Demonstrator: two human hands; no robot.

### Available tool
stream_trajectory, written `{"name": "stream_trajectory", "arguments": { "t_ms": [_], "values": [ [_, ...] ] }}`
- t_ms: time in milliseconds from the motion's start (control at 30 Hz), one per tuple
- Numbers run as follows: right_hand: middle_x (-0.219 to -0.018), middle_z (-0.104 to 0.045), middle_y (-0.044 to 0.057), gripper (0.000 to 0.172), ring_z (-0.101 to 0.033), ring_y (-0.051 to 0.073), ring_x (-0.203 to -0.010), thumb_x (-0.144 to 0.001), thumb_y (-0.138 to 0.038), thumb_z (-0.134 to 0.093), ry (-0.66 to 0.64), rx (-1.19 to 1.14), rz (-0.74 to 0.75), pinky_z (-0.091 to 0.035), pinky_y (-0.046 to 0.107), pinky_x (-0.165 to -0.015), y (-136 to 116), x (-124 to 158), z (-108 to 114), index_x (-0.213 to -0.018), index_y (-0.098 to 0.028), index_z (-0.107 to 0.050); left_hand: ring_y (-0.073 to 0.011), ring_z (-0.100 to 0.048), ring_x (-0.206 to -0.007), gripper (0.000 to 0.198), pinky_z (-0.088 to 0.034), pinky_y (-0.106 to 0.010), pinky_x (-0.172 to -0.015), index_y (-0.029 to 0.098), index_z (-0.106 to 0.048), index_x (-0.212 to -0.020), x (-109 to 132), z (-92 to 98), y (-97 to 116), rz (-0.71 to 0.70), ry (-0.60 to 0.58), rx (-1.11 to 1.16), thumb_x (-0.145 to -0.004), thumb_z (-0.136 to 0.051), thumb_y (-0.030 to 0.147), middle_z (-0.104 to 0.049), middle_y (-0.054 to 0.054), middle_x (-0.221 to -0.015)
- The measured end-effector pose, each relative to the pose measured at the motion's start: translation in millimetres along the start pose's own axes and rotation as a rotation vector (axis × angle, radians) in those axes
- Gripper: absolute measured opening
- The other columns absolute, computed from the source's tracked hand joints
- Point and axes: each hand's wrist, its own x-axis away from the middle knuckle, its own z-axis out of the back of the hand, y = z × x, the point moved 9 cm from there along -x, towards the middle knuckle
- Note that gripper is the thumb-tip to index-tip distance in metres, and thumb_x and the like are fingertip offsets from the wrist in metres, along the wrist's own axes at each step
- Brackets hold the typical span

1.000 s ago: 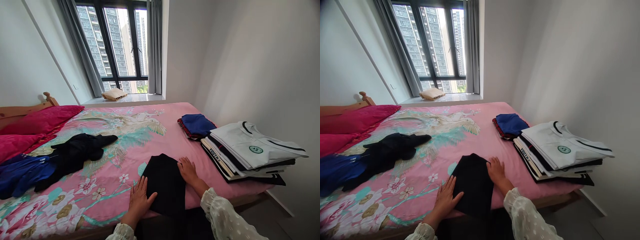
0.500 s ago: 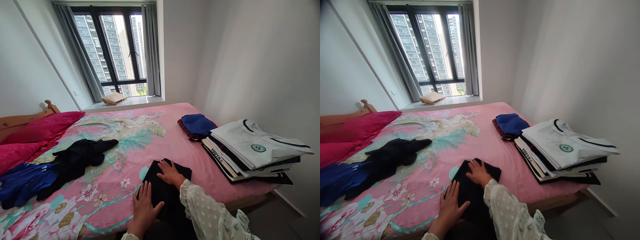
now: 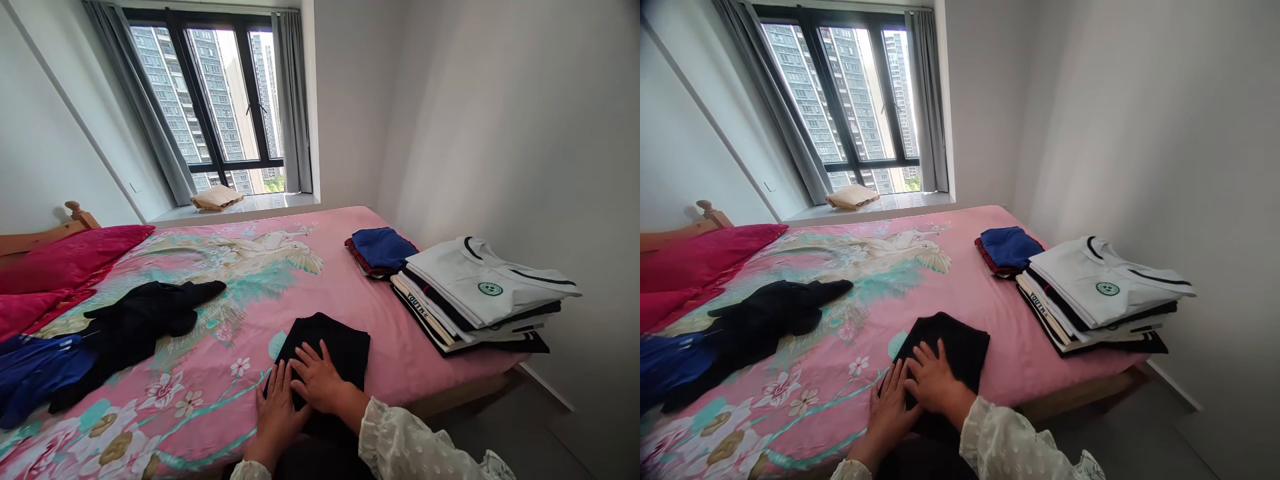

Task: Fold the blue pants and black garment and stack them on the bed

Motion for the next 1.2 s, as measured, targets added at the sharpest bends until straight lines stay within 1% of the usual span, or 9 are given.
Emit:
{"name": "stream_trajectory", "arguments": {
  "t_ms": [233,333,433,600,700,800,900,1033,1200],
  "values": [
    [-0.152,-0.028,0.006,0.057,-0.018,0.024,-0.141,-0.091,-0.047,-0.036,0.031,0.153,-0.564,0.0,0.054,-0.112,147.3,75.0,46.9,-0.142,-0.023,-0.034,-0.0291,-0.009,-0.143,0.093,-0.008,-0.058,-0.111,0.014,-0.018,-0.147,-1.1,-0.7,1.1,0.01,-0.034,-0.018,-0.074,-0.041,0.066,-0.01,-0.008,-0.156],
    [-0.149,-0.032,0.01,0.053,-0.022,0.026,-0.139,-0.092,-0.041,-0.032,0.076,0.183,-0.718,-0.007,0.059,-0.111,170.3,97.2,69.1,-0.14,-0.018,-0.037,-0.029,-0.008,-0.143,0.094,-0.007,-0.059,-0.111,0.014,-0.016,-0.147,-2.0,-3.3,1.2,0.011,-0.037,-0.027,-0.074,-0.039,0.067,-0.007,-0.008,-0.156],
    [-0.149,-0.032,0.011,0.053,-0.022,0.026,-0.14,-0.095,-0.038,-0.022,0.135,0.192,-0.733,-0.014,0.057,-0.11,144.1,93.5,76.7,-0.141,-0.015,-0.036,-0.0285,-0.008,-0.143,0.094,-0.006,-0.061,-0.11,0.012,-0.017,-0.147,-2.6,1.4,4.9,-0.006,-0.029,-0.021,-0.074,-0.039,0.068,-0.008,-0.008,-0.156],
    [-0.15,-0.032,0.004,0.05,-0.018,0.021,-0.141,-0.096,-0.04,-0.024,0.185,0.062,-0.309,-0.011,0.05,-0.114,31.5,57.4,53.0,-0.141,-0.02,-0.035,-0.0264,-0.014,-0.143,0.078,-0.017,-0.058,-0.11,0.016,-0.025,-0.145,-1.2,22.1,-1.4,0.041,-0.044,0.128,-0.082,-0.038,0.059,-0.015,-0.008,-0.155],
    [-0.151,-0.03,0.005,0.054,-0.016,0.023,-0.142,-0.094,-0.048,-0.031,0.159,0.002,-0.162,-0.009,0.054,-0.114,-4.1,58.5,28.4,-0.142,-0.023,-0.033,-0.0234,-0.015,-0.143,0.058,-0.017,-0.056,-0.111,0.019,-0.029,-0.144,4.1,34.1,-13.0,-0.002,0.09,0.179,-0.091,-0.028,0.044,-0.019,-0.007,-0.155],
    [-0.153,-0.026,0.007,0.067,-0.014,0.027,-0.142,-0.086,-0.058,-0.043,0.069,0.029,-0.132,-0.005,0.056,-0.113,4.4,76.1,3.9,-0.143,-0.026,-0.03,-0.025,-0.019,-0.141,0.055,-0.014,-0.059,-0.11,0.026,-0.032,-0.142,13.4,20.3,-20.5,-0.125,0.104,0.152,-0.09,-0.036,0.043,-0.024,-0.005,-0.153],
    [-0.155,-0.019,0.006,0.08,-0.012,0.029,-0.142,-0.078,-0.059,-0.054,0.008,0.109,-0.232,-0.003,0.058,-0.112,47.0,106.8,-7.3,-0.145,-0.026,-0.025,-0.0247,-0.022,-0.141,0.058,-0.013,-0.058,-0.111,0.029,-0.032,-0.142,19.7,2.6,-28.7,-0.145,0.08,0.151,-0.087,-0.042,0.046,-0.027,-0.005,-0.153],
    [-0.154,-0.021,0.007,0.076,-0.013,0.026,-0.142,-0.078,-0.035,-0.054,0.022,0.207,-0.35,-0.006,0.055,-0.113,97.7,153.1,0.2,-0.146,-0.022,-0.024,-0.0246,-0.023,-0.14,0.057,-0.011,-0.058,-0.111,0.03,-0.032,-0.142,20.7,0.0,-30.0,-0.139,0.118,0.185,-0.088,-0.042,0.046,-0.029,-0.005,-0.152],
    [-0.132,-0.052,0.012,0.046,-0.04,0.025,-0.128,-0.081,-0.018,-0.046,0.37,0.044,-0.299,-0.029,0.051,-0.107,79.7,176.6,43.2,-0.127,-0.019,-0.049,-0.0263,-0.025,-0.139,0.058,-0.01,-0.06,-0.111,0.031,-0.031,-0.142,21.4,4.0,-29.3,-0.19,0.164,0.235,-0.088,-0.044,0.046,-0.032,-0.006,-0.151]
  ]
}}
